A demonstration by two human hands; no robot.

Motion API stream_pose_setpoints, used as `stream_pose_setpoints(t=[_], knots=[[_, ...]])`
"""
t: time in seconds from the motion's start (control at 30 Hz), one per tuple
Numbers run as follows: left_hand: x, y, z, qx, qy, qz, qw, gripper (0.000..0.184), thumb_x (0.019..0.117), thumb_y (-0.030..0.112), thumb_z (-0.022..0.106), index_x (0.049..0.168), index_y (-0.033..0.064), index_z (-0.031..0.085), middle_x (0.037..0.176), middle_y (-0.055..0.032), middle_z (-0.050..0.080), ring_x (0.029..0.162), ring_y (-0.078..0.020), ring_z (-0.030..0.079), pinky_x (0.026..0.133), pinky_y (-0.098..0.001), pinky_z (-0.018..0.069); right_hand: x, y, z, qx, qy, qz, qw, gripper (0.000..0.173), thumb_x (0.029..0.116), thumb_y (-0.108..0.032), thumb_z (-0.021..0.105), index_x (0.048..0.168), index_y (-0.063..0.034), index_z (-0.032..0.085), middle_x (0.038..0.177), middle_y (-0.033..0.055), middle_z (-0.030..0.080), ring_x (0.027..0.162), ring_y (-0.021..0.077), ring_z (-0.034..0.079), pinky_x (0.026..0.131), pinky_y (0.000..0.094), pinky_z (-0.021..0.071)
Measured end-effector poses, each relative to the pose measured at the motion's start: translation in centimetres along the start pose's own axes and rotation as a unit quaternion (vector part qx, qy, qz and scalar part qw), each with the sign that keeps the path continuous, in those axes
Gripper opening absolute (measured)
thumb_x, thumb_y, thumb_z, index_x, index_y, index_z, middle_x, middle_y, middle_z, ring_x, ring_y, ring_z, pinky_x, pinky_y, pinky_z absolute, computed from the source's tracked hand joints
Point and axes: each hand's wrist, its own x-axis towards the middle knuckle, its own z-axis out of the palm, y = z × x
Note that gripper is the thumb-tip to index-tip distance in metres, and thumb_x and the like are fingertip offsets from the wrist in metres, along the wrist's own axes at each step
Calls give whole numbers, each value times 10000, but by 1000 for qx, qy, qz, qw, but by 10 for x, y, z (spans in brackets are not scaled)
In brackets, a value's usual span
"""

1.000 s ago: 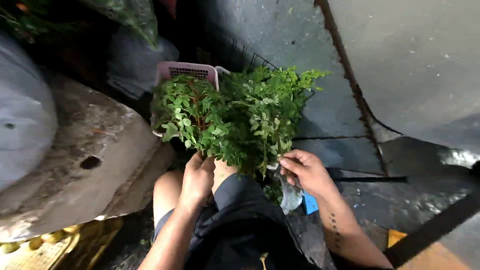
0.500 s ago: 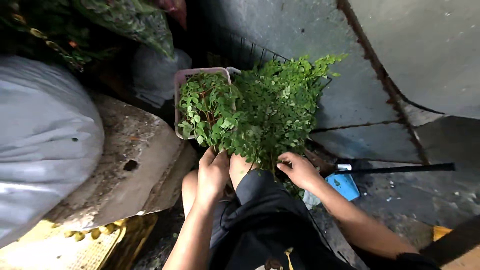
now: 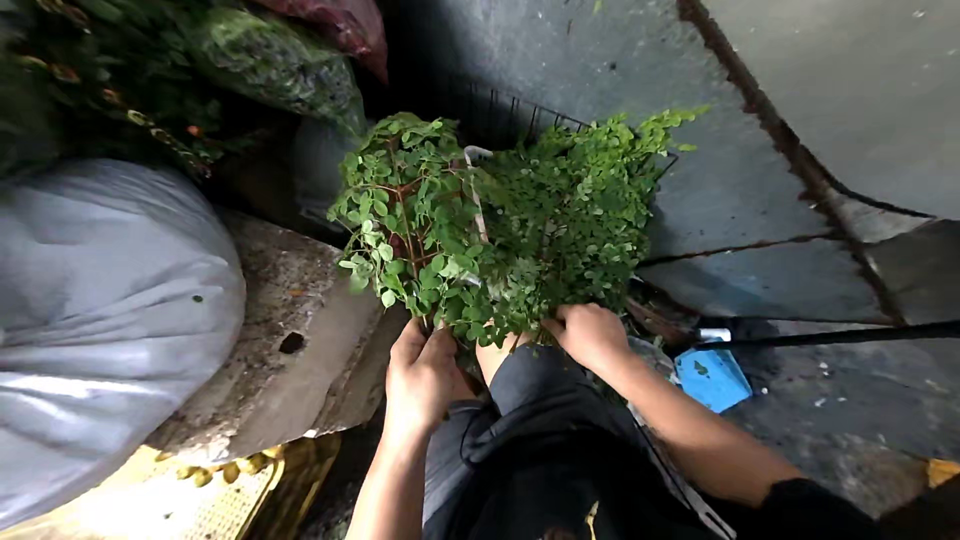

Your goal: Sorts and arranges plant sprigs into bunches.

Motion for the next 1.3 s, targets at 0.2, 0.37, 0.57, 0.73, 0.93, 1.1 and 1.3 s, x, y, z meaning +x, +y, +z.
stream_pose_setpoints(t=[0.2,0.37,0.57,0.73,0.93,1.1,1.3], knots=[[12,-2,22,-11,-14,18,1000,154,1070,106,433,950,98,529,587,32,398,424,-77,355,386,-225,347,22,-27,17,11,-56,10,998,550,1034,-542,480,1121,-50,709,1178,212,695,1148,405,655,923,646,508],[6,-2,13,-14,-5,10,1000,146,1071,119,431,963,102,527,597,35,416,424,-75,365,380,-222,347,28,3,-5,168,13,-7,986,380,998,-409,612,1121,-74,742,1108,180,713,1091,370,666,943,621,506],[10,-1,17,-57,2,-5,998,150,1087,106,416,975,93,515,587,33,396,413,-65,337,370,-210,321,27,-22,7,34,-46,7,998,669,1002,-650,469,1096,-35,715,1151,217,697,1133,400,659,921,640,509],[-3,-2,12,-50,-11,3,999,148,1074,108,410,974,104,519,582,45,395,415,-62,345,375,-210,331,28,-27,7,86,-14,14,996,399,995,-417,585,1095,-58,727,1140,199,706,1125,388,663,924,628,509],[-7,-1,-9,-78,8,-1,997,151,1070,99,406,968,103,517,573,43,377,409,-59,333,367,-206,324,-13,20,-25,387,135,-78,909,319,1012,-331,641,1034,-25,726,802,46,703,595,123,628,584,326,567],[8,-6,10,-45,-7,-5,999,140,1078,113,427,988,94,533,590,40,399,416,-65,345,369,-216,334,-48,42,-75,420,274,-115,857,198,1003,-238,662,971,-57,735,714,-2,702,547,76,646,521,243,575],[22,-27,27,49,-19,34,998,152,1061,126,443,1052,68,583,638,38,451,480,-79,400,442,-241,366,-90,54,-88,433,386,-193,791,136,989,-194,643,946,-92,722,711,-88,686,543,7,615,504,178,548]])
